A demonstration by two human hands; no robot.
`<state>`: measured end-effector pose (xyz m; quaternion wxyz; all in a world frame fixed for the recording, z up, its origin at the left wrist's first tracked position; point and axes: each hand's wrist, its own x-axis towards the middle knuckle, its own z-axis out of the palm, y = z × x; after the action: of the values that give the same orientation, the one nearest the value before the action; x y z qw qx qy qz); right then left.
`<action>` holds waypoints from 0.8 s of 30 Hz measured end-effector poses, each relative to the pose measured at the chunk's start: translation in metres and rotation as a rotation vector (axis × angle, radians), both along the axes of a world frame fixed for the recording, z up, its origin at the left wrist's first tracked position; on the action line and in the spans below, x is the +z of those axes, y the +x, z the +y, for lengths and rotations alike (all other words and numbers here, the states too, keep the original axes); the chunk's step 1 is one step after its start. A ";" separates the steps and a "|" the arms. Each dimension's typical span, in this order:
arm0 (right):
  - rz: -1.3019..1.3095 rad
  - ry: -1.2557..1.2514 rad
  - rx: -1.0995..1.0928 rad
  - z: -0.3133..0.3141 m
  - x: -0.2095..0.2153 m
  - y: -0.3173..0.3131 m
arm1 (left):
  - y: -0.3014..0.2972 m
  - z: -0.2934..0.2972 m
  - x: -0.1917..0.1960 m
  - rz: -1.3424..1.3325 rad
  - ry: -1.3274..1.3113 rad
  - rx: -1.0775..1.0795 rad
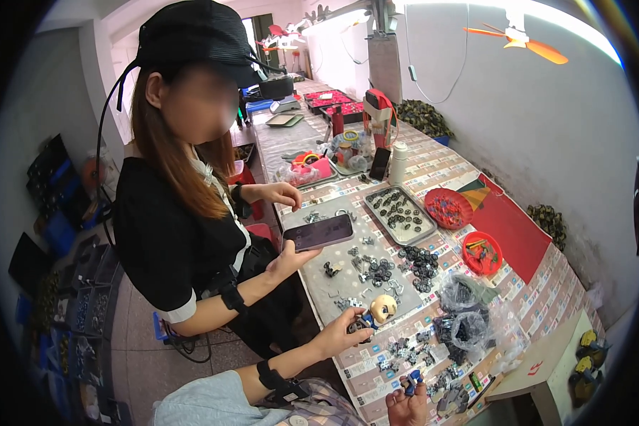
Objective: Assembling small plastic components to build a figurine.
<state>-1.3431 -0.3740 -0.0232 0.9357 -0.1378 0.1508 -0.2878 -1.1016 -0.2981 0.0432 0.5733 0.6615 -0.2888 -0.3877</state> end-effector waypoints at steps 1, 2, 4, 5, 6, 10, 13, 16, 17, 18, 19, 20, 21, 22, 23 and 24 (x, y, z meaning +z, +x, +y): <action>0.002 0.002 -0.004 0.000 0.000 0.000 | -0.001 0.000 -0.001 -0.005 -0.012 0.003; -0.025 -0.015 0.005 0.000 0.000 0.000 | -0.001 0.000 0.000 -0.003 -0.009 -0.002; -0.046 -0.029 0.008 0.000 0.001 0.000 | 0.000 0.001 0.004 -0.038 0.017 -0.034; -0.048 -0.038 0.011 0.000 0.002 0.002 | 0.000 0.001 0.003 -0.035 0.019 -0.037; -0.048 -0.047 0.015 0.000 0.002 0.002 | -0.001 0.001 0.003 -0.024 0.006 -0.036; -0.020 -0.061 0.004 0.002 0.000 0.002 | -0.004 0.002 0.006 0.011 -0.034 -0.036; -0.019 -0.062 0.015 0.002 0.001 0.000 | -0.006 0.002 0.002 0.011 -0.032 -0.050; -0.021 -0.049 0.003 0.004 0.011 0.000 | -0.007 0.000 -0.007 -0.085 -0.073 -0.059; -0.012 -0.042 -0.012 0.004 0.012 -0.001 | -0.009 -0.001 -0.007 -0.075 -0.067 -0.074; 0.009 -0.054 -0.020 0.003 0.011 0.001 | -0.009 -0.003 -0.006 -0.063 -0.050 -0.066; 0.033 -0.065 -0.031 0.002 0.011 0.003 | -0.007 -0.004 -0.004 -0.048 -0.031 -0.062; 0.030 -0.023 -0.042 0.004 0.014 0.005 | -0.007 -0.003 0.001 -0.030 -0.018 -0.030; 0.025 -0.024 -0.036 0.004 0.017 0.006 | -0.007 -0.001 0.002 -0.059 -0.034 -0.028; 0.020 -0.024 -0.030 0.004 0.019 0.007 | -0.005 0.000 0.003 -0.086 -0.049 -0.026; 0.021 -0.025 -0.035 0.004 0.021 0.006 | -0.009 0.001 0.011 -0.048 -0.021 -0.018; 0.014 -0.030 -0.037 0.003 0.023 0.009 | -0.009 0.000 0.020 -0.020 0.003 -0.007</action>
<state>-1.3341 -0.3715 -0.0003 0.9270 -0.1511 0.1554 -0.3062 -1.1101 -0.2982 0.0636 0.5678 0.6652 -0.2962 -0.3838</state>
